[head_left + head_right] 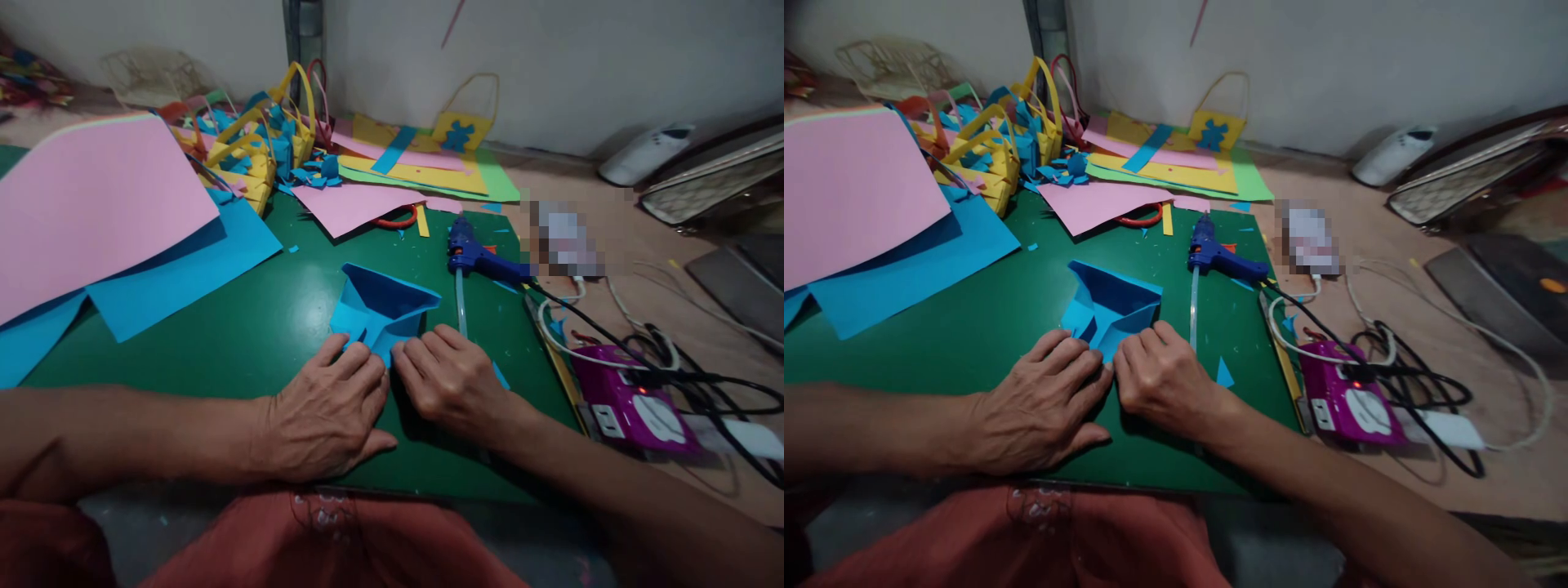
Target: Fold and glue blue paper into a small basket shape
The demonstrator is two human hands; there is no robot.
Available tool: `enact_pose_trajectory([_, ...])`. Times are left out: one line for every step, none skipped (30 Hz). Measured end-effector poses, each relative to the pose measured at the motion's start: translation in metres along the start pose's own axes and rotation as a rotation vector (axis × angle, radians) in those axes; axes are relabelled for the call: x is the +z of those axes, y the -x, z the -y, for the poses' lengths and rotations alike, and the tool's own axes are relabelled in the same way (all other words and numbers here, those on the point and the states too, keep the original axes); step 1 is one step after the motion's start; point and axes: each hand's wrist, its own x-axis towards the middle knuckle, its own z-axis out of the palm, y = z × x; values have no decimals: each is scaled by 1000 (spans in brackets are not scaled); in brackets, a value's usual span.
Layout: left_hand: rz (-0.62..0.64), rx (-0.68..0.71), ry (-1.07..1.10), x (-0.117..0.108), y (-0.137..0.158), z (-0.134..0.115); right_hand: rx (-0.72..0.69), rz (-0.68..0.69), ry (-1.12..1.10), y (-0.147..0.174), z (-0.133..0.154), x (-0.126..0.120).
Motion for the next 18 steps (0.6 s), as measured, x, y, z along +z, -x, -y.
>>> enact_pose_trajectory([-5, -2, -1, 0, 0, 0, -7, -4, -11, -1, 0, 1])
enact_pose_trajectory([-7, -5, -6, 0, 0, 0, -7, -4, -28, -2, -2, 2])
enact_pose_trajectory([-3, -8, -13, 0, 1, 0, 4, 4, -49, -1, -4, 2])
enact_pose_trajectory([3, -7, -21, 0, 1, 0, 30, 22, -78, 2, -6, 2])
enact_pose_trajectory([9, -4, -29, 0, 2, 0, 69, 43, -108, 5, -9, 0])
enact_pose_trajectory([15, 2, -34, 0, 2, 0, 118, 60, -136, 10, -13, -2])
enact_pose_trajectory([21, 7, -36, 0, 2, 1, 168, 73, -160, 15, -15, -4])
enact_pose_trajectory([22, 11, -38, -1, 2, 1, 197, 85, -186, 20, -17, -7])
enact_pose_trajectory([20, 14, -39, -1, 2, 1, 213, 91, -211, 25, -18, -10])
enact_pose_trajectory([18, 13, -41, -1, 2, 1, 211, 101, -236, 29, -17, -13])
enact_pose_trajectory([18, 9, -42, -1, 2, 0, 198, 108, -258, 31, -15, -14])
enact_pose_trajectory([17, 5, -43, -1, 1, -1, 183, 115, -274, 33, -13, -15])
enact_pose_trajectory([17, 1, -45, -2, 1, -2, 168, 120, -282, 33, -9, -15])
enact_pose_trajectory([17, -3, -46, -3, 0, -3, 158, 122, -283, 33, -6, -14])
enact_pose_trajectory([14, -4, -47, -4, 1, -3, 154, 121, -277, 32, -3, -13])
enact_pose_trajectory([6, 7, -46, -6, 2, -3, 154, 124, -272, 32, -1, -11])
enact_pose_trajectory([-11, 29, -43, -8, 4, -2, 154, 125, -267, 31, 1, -9])
enact_pose_trajectory([-36, 47, -43, -10, 7, 0, 154, 125, -264, 31, 2, -8])
